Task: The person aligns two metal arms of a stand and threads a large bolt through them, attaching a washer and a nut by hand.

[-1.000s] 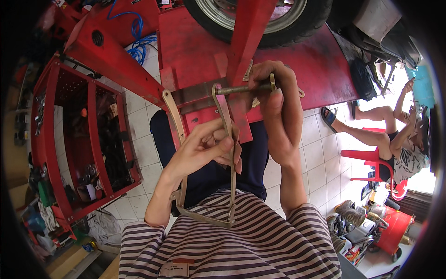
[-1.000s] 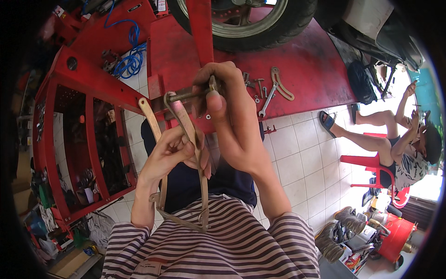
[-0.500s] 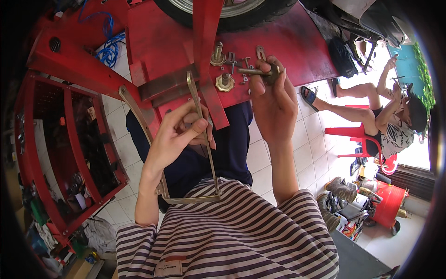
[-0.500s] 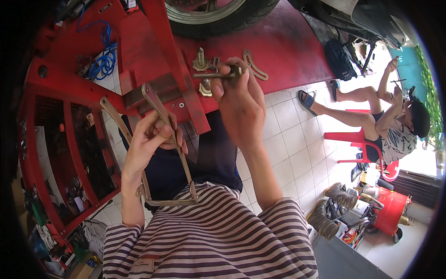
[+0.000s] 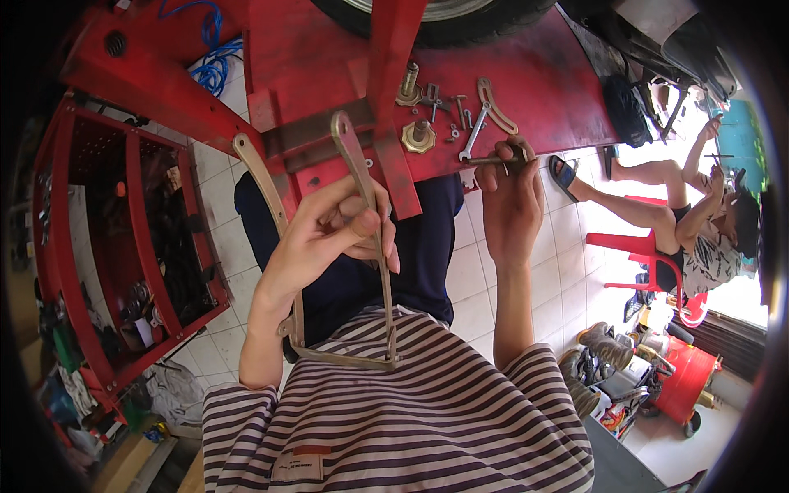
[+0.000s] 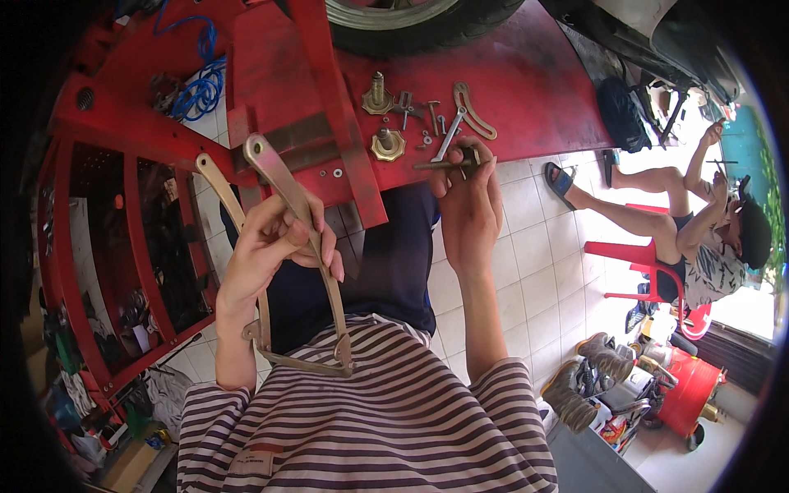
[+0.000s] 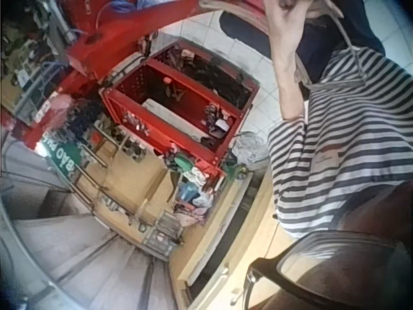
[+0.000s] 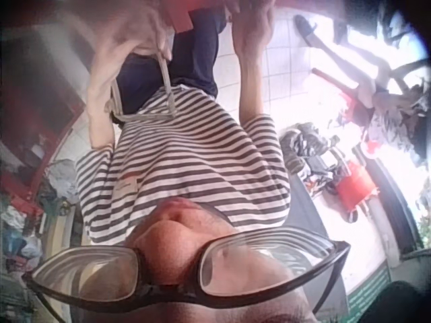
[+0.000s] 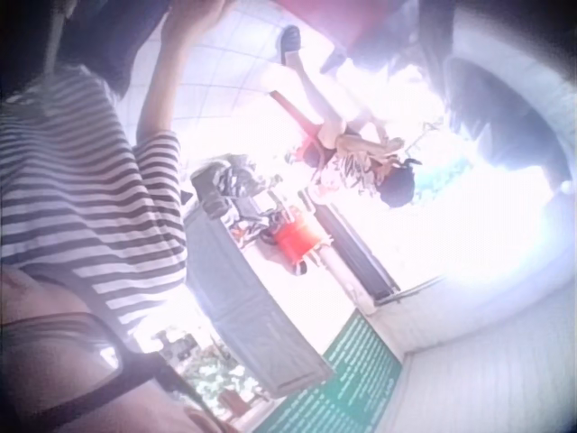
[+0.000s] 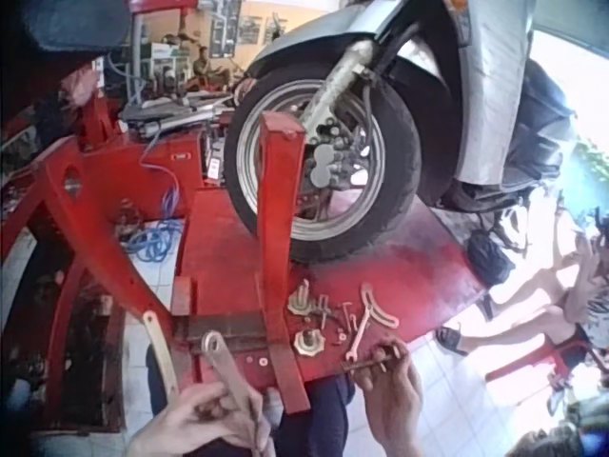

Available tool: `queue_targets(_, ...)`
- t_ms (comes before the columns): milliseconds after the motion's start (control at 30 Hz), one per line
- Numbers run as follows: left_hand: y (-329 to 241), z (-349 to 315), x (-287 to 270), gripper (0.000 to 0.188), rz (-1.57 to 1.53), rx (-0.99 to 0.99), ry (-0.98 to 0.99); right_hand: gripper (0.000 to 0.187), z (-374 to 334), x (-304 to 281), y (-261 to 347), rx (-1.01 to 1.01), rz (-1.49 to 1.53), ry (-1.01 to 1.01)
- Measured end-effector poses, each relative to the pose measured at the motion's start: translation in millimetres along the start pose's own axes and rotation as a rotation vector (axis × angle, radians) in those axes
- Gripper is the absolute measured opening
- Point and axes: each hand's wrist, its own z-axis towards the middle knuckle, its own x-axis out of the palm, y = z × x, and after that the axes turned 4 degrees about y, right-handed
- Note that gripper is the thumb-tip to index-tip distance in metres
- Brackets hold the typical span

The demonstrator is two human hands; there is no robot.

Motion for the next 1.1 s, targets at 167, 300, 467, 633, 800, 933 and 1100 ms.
queue_targets(167, -5.9, -6.1, 7.4, 0.025, -0.025, 0.068, 0.000, 0.045, -7.9, -11.0, 0.9, -0.001, -0.079, -0.048)
queue_targets(300, -3.1, -3.9, 6.2, 0.029, 0.003, 0.093, 0.030, 0.046, -14.1, -17.7, 0.7, 0.002, -0.089, -0.059)
queue_targets(467, 2.0, 6.5, 6.4, 0.030, 0.031, 0.073, 0.024, 0.046, -26.6, -26.3, -1.3, -0.008, -0.065, -0.070)
queue_targets(633, 2.0, 16.2, -2.4, 0.035, 0.023, 0.074, 0.016, 0.052, -60.0, 5.2, 18.1, 0.033, -0.165, 0.045)
queue_targets(800, 1.4, 20.8, -10.5, 0.040, -0.015, 0.096, 0.031, 0.053, -95.6, 43.3, 39.0, 0.046, -0.278, 0.215)
queue_targets(933, -0.2, 22.3, -11.0, 0.037, -0.030, 0.129, 0.030, 0.053, -102.1, 50.0, 36.4, 0.063, -0.237, 0.312)
queue_targets(1100, -1.0, 23.0, -11.0, 0.035, -0.035, 0.115, 0.021, 0.049, -104.9, 60.2, 32.4, 0.075, -0.203, 0.324)
